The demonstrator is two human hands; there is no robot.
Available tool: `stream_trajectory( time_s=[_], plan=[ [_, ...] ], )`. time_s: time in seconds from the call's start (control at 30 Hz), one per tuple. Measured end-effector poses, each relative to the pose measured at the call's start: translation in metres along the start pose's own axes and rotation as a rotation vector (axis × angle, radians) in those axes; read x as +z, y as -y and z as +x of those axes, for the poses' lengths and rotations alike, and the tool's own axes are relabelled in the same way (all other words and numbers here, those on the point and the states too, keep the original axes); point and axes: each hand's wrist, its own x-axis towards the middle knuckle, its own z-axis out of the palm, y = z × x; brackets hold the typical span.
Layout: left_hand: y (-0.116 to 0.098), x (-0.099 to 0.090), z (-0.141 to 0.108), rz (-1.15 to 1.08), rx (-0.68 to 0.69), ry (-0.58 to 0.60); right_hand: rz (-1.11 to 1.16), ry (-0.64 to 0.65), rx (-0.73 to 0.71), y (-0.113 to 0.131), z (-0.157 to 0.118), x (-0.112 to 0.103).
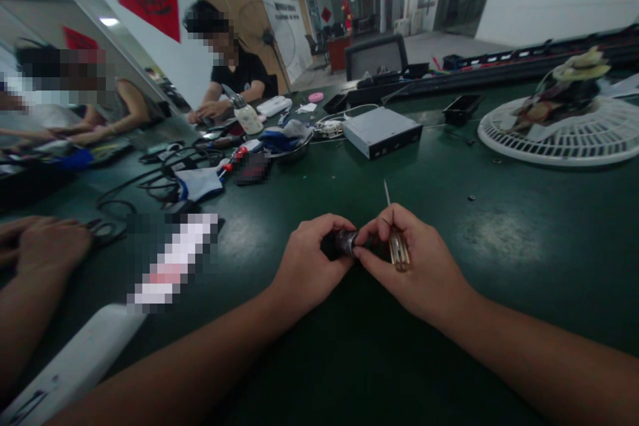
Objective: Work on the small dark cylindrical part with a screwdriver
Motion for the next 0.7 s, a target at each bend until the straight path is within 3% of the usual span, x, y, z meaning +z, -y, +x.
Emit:
stream_trajectory(
  time_s=[0.13, 0.27, 0.7],
  plan=[
    [0.0003, 0.0000, 0.0011, -0.008, 0.012, -0.011, -0.040, -0.036, 0.024, 0.0000, -0.0024, -0.0008],
    [0.0000, -0.0002, 0.0016, -0.005, 0.026, 0.001, -0.072, 0.006, 0.012, 0.0015, -0.0033, -0.0017],
    [-0.0039, -0.0019, 0.0000, -0.011, 0.021, 0.006, 0.008, -0.026, 0.007, 0.0022, -0.0018, 0.0015]
  ],
)
